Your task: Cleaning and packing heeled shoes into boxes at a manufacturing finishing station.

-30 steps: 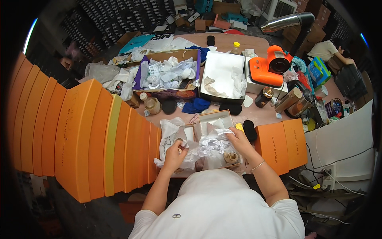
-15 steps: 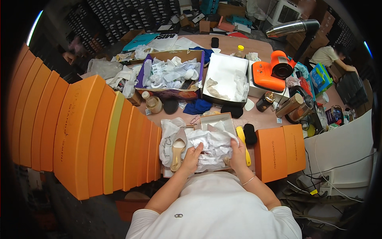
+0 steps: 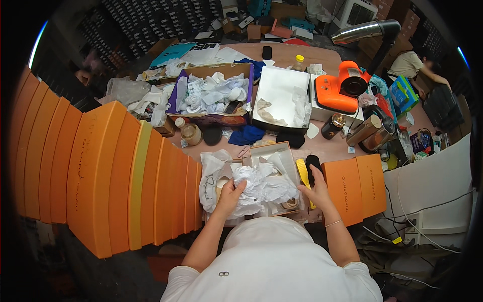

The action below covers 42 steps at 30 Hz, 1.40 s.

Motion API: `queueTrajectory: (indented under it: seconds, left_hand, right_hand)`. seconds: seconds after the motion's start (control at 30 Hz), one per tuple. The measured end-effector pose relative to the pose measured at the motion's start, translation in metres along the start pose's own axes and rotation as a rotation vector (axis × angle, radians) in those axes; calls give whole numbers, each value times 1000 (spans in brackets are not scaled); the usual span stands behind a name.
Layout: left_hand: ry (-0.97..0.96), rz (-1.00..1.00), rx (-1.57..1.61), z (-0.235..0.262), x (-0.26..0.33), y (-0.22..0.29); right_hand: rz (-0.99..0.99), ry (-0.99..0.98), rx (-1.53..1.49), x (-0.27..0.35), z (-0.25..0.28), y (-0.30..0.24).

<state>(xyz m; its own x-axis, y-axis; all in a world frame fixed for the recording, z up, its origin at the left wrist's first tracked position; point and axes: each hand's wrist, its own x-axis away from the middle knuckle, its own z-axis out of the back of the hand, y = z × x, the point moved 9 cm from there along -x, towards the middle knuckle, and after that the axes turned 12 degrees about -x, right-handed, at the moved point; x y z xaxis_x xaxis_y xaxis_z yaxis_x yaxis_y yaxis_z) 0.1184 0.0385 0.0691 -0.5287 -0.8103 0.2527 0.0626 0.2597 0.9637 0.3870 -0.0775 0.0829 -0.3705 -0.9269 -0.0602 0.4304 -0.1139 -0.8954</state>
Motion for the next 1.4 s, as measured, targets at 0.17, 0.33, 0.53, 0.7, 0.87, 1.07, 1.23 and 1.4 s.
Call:
queueTrajectory:
  seconds: [0.17, 0.33, 0.53, 0.7, 0.87, 1.07, 1.23, 1.4]
  left_hand:
    - [-427, 73, -353, -39, 10, 27]
    - [-319, 51, -229, -1, 10, 59]
    - [-92, 72, 653, 22, 7, 40]
    - [-260, 29, 924, -26, -2, 73]
    - [418, -239, 431, 22, -20, 62]
    - [499, -364, 9, 6, -13, 68]
    - [-309, 410, 496, -40, -3, 20]
    - [-195, 77, 630, -36, -20, 20]
  right_hand:
    - [274, -542, -196, -29, -76, -111]
    - [71, -684, -240, -41, -98, -84]
    - [-42, -52, -343, -71, -32, -67]
    - [-80, -418, -777, -58, -106, -75]
    - [-268, -490, -1547, -20, -116, -121]
    - [-150, -196, -893, -19, -113, -90]
    - [-327, -501, -1265, -6, -97, -101]
    - [-346, -581, -1026, -12, -90, -103]
